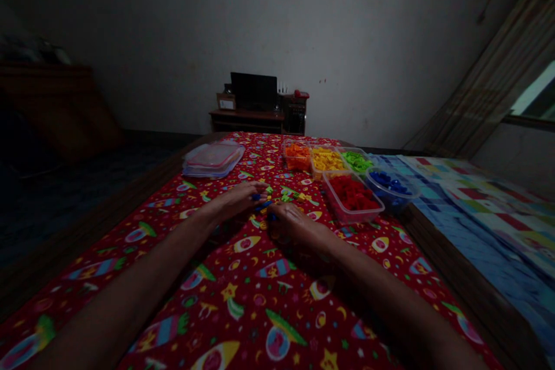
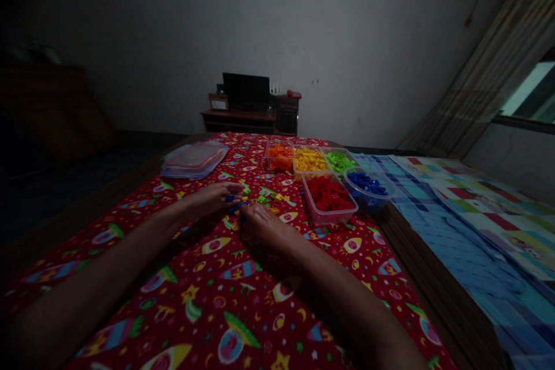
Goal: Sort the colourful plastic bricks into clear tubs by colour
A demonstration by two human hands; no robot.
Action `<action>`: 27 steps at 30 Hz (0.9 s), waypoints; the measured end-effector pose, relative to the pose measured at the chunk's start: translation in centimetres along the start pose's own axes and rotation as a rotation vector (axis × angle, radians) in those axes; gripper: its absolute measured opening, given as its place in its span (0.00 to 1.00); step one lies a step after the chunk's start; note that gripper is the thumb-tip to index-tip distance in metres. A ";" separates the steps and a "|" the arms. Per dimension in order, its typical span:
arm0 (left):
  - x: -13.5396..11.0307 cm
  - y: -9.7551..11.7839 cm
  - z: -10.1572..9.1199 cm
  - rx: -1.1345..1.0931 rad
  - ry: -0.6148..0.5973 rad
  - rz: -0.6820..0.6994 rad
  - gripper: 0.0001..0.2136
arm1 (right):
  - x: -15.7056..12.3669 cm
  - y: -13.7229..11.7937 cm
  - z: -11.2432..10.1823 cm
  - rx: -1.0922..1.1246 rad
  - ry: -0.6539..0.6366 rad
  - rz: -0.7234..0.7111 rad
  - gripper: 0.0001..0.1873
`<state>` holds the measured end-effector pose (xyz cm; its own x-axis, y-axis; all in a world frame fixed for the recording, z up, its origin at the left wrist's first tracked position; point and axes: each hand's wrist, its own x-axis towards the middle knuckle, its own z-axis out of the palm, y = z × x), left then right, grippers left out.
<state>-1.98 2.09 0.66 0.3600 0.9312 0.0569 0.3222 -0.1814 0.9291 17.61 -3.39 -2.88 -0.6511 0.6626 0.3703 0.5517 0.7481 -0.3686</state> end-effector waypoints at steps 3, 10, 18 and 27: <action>0.0 0.3 -0.1 -0.112 -0.024 -0.060 0.18 | 1.2 0.0 -0.6 0.104 0.043 0.127 0.13; -0.6 1.9 1.3 -0.296 0.012 -0.067 0.16 | 3.4 -0.8 -2.0 0.736 0.307 0.556 0.07; -1.8 4.2 4.5 -0.403 -0.047 -0.188 0.23 | 3.3 -1.3 -1.7 1.227 0.353 0.709 0.10; -0.4 2.7 -0.3 0.464 0.041 0.139 0.19 | 3.2 0.2 -1.8 1.264 0.417 0.698 0.09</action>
<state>-1.55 1.36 3.27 0.3956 0.8980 0.1925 0.6328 -0.4184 0.6515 16.57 -1.05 -0.17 -0.1431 0.9881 -0.0557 -0.2630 -0.0922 -0.9604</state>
